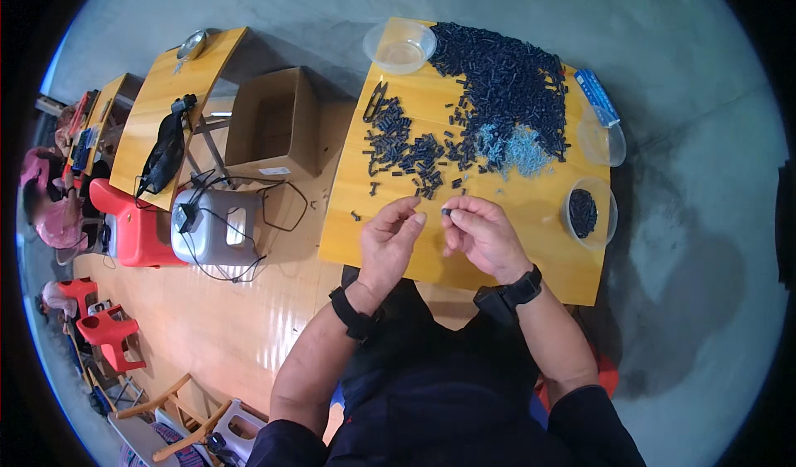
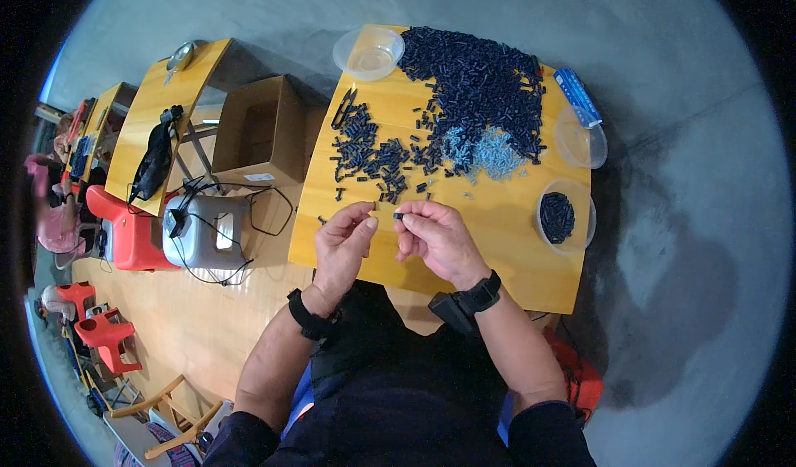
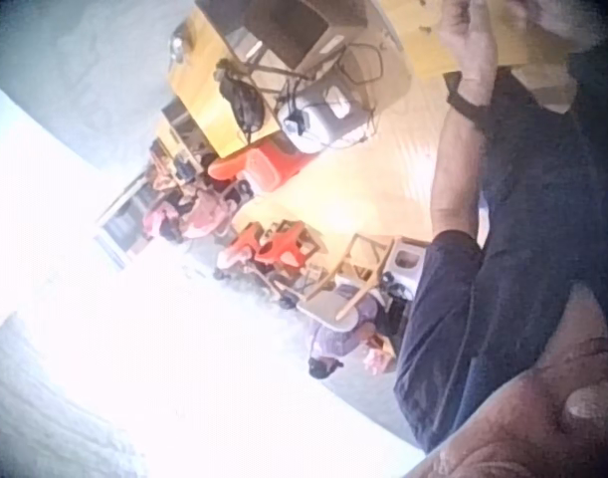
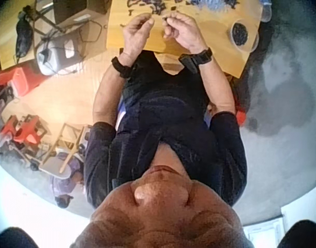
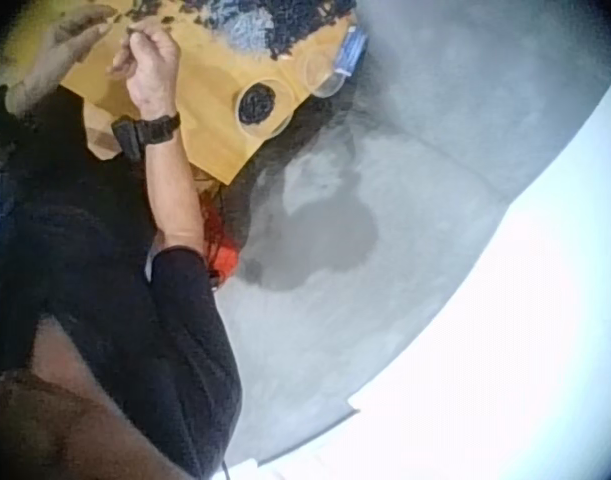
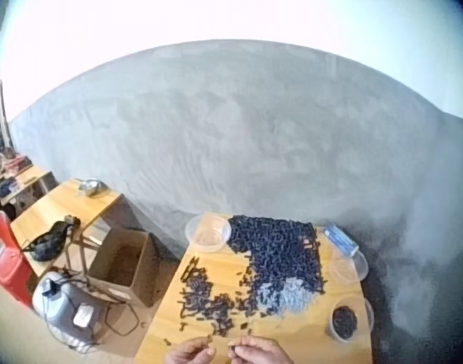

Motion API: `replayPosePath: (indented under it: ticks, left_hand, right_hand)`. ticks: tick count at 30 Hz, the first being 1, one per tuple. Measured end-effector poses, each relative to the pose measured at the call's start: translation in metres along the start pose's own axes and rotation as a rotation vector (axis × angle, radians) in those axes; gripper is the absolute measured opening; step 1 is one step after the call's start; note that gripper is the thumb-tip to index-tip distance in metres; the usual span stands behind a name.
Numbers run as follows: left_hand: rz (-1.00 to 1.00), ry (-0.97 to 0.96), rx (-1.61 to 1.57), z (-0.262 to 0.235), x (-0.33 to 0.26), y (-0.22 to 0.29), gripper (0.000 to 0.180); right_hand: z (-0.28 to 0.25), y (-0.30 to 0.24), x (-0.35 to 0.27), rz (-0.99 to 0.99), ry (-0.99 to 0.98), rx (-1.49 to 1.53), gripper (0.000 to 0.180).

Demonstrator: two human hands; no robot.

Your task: Assembling small plastic components at a workshop table.

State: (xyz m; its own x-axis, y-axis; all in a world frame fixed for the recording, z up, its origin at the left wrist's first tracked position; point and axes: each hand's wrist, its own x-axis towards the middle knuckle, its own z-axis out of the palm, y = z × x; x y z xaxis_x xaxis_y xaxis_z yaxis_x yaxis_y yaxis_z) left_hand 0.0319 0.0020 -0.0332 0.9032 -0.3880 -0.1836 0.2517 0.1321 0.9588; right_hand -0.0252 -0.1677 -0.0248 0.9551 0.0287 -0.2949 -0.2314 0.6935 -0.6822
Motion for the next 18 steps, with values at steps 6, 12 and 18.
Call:
replayPosePath:
  ticks: [6,12,18]
  left_hand:
    - [-0.001,-0.09,-0.022,0.012,-0.029,0.012,0.022]
    - [-0.088,-0.113,-0.097,0.021,-0.045,0.017,0.015]
    - [-0.299,-0.325,0.208,0.009,-0.042,0.022,0.016]
  right_hand:
    - [0.012,-0.004,-0.02,-0.017,-0.036,-0.129,0.013]
    - [0.014,-0.007,-0.036,-0.033,-0.053,-0.196,0.011]
    - [0.014,-0.007,-0.055,0.032,-0.011,-0.702,0.012]
